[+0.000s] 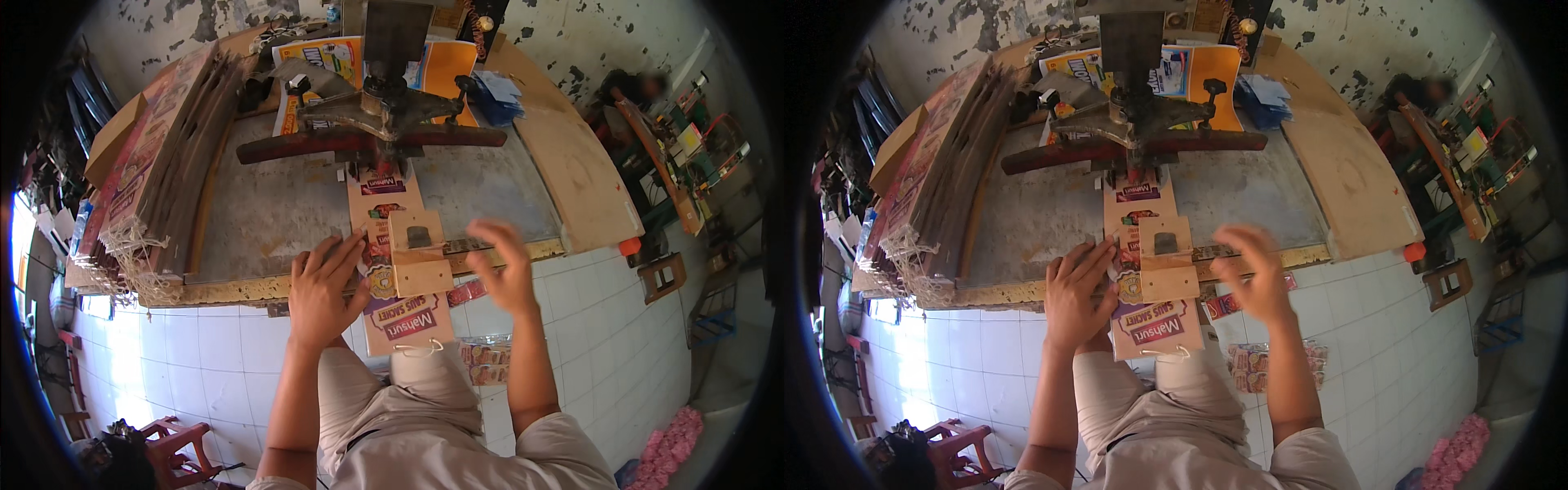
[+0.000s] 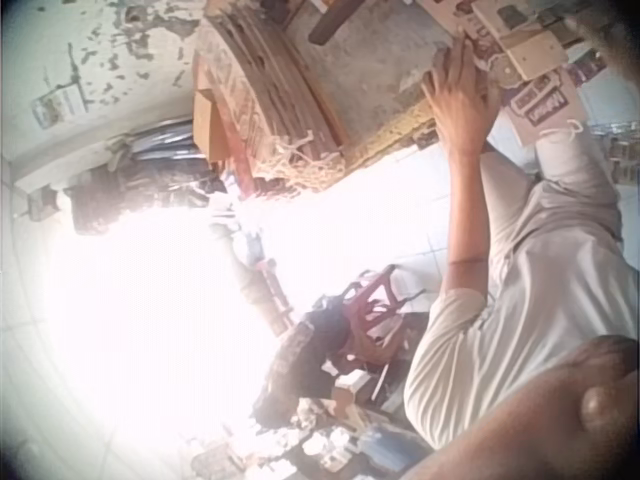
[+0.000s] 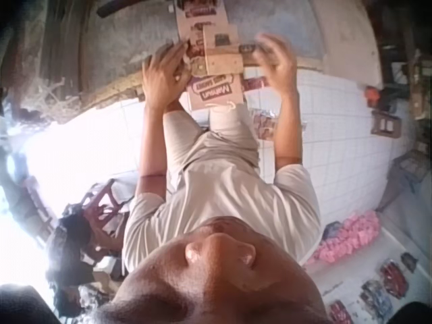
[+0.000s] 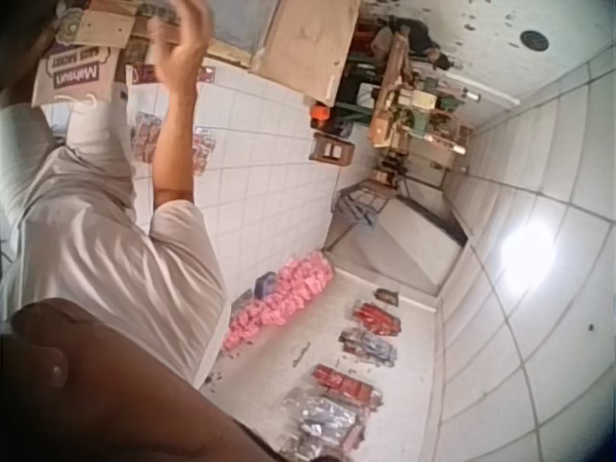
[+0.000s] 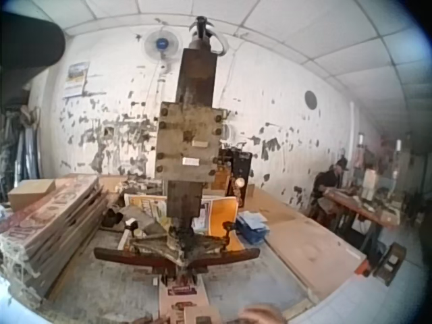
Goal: The person places a strip of cardboard product packaging into a jig and applies a stamp to several sections of it using a handheld wooden block.
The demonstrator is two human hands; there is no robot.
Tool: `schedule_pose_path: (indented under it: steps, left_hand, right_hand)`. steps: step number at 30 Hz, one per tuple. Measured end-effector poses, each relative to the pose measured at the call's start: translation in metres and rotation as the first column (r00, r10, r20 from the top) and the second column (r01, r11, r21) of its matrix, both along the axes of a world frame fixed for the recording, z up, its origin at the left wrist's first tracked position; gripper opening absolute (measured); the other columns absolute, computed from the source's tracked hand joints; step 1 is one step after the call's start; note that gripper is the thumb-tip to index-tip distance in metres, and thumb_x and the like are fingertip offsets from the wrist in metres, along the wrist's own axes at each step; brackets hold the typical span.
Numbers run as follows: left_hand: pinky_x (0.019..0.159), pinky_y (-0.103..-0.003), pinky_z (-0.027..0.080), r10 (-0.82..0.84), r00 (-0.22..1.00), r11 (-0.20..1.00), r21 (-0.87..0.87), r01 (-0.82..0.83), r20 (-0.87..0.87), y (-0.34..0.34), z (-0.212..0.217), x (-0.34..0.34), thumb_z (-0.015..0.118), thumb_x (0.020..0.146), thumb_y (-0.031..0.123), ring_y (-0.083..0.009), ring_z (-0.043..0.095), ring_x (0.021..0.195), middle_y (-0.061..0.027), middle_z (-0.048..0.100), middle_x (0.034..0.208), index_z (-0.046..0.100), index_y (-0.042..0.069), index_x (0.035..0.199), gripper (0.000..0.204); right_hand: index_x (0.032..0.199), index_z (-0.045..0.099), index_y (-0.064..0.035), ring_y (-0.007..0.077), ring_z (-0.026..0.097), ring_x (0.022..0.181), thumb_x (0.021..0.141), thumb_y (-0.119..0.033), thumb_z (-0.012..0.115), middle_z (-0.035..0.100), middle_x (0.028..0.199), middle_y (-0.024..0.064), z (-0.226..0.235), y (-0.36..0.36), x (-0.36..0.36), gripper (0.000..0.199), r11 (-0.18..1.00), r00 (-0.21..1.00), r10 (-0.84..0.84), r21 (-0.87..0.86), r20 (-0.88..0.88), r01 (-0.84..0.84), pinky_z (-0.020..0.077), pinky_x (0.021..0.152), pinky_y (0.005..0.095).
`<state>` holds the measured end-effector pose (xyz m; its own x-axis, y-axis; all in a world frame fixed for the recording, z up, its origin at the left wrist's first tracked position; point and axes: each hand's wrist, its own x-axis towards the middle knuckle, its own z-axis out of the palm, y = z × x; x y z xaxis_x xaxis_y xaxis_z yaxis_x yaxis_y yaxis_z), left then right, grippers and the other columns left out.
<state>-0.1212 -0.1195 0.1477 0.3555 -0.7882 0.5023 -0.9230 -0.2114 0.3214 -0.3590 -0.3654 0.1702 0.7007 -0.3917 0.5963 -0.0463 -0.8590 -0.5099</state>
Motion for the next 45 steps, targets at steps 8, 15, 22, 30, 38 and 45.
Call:
schedule_pose_path:
  steps: [8,15,22,30,38,45]
  left_hand:
    - [0.118,-0.052,0.045,-0.017,0.999,1.000,-0.011,0.017,-0.032,0.001,0.000,0.000,0.076,0.096,0.029,-0.0298,0.059,0.145,-0.0007,0.068,0.161,0.074,0.008,0.145,0.054]
    - [0.119,-0.052,0.045,-0.010,0.999,1.000,-0.014,0.009,-0.040,0.002,0.000,0.000,0.076,0.096,0.029,-0.0294,0.059,0.146,-0.0003,0.068,0.161,0.074,0.008,0.145,0.054]
    - [0.117,-0.049,0.044,-0.024,0.999,0.999,-0.026,0.023,-0.027,0.002,0.000,0.001,0.077,0.091,0.024,-0.0313,0.059,0.145,-0.0016,0.067,0.162,0.073,0.008,0.148,0.060]
    - [0.119,-0.052,0.045,-0.013,0.999,1.000,-0.014,0.012,-0.041,0.002,0.001,-0.001,0.076,0.097,0.029,-0.0295,0.059,0.146,-0.0002,0.067,0.161,0.074,0.007,0.144,0.052]
    - [0.118,-0.052,0.046,-0.016,0.999,1.000,-0.018,0.015,-0.029,0.002,0.000,0.000,0.077,0.096,0.028,-0.0290,0.060,0.145,0.0002,0.067,0.161,0.074,0.008,0.145,0.053]
    - [0.118,-0.051,0.045,-0.009,1.000,1.000,-0.018,0.009,-0.020,0.002,-0.001,0.000,0.077,0.095,0.028,-0.0290,0.060,0.145,0.0001,0.068,0.160,0.074,0.008,0.145,0.054]
  right_hand:
    - [0.139,0.073,-0.0029,0.0389,0.070,0.129,0.100,-0.015,0.082,0.075,0.137,0.0185,-0.010,-0.100,-0.021,0.042,0.922,0.899,-0.386,-0.109,-0.206,0.371,0.0544,0.111,0.0464]
    - [0.126,0.080,-0.0028,0.0305,0.071,0.108,0.097,-0.013,0.086,0.076,0.121,0.0115,0.006,-0.095,-0.016,0.032,0.930,0.893,-0.353,-0.003,-0.279,0.367,0.0557,0.092,0.0414]
    - [0.124,0.082,-0.0061,0.0289,0.070,0.104,0.096,-0.015,0.087,0.074,0.112,0.0089,0.004,-0.109,-0.019,0.030,0.938,0.898,-0.339,-0.028,-0.281,0.346,0.0547,0.090,0.0401]
    - [0.126,0.081,-0.0031,0.0287,0.072,0.108,0.097,-0.008,0.084,0.074,0.114,0.0104,0.009,-0.115,-0.019,0.030,0.940,0.889,-0.318,0.013,-0.329,0.341,0.0557,0.096,0.0391]
    - [0.131,0.083,-0.0085,0.0312,0.067,0.130,0.087,-0.030,0.097,0.072,0.138,0.0077,0.005,-0.101,-0.027,0.051,0.983,0.937,-0.182,-0.062,-0.299,0.171,0.0555,0.107,0.0440]
    - [0.125,0.086,-0.0110,0.0292,0.066,0.126,0.089,-0.024,0.095,0.073,0.134,0.0056,-0.006,-0.108,-0.025,0.039,0.983,0.951,-0.182,-0.007,-0.251,0.186,0.0560,0.104,0.0436]
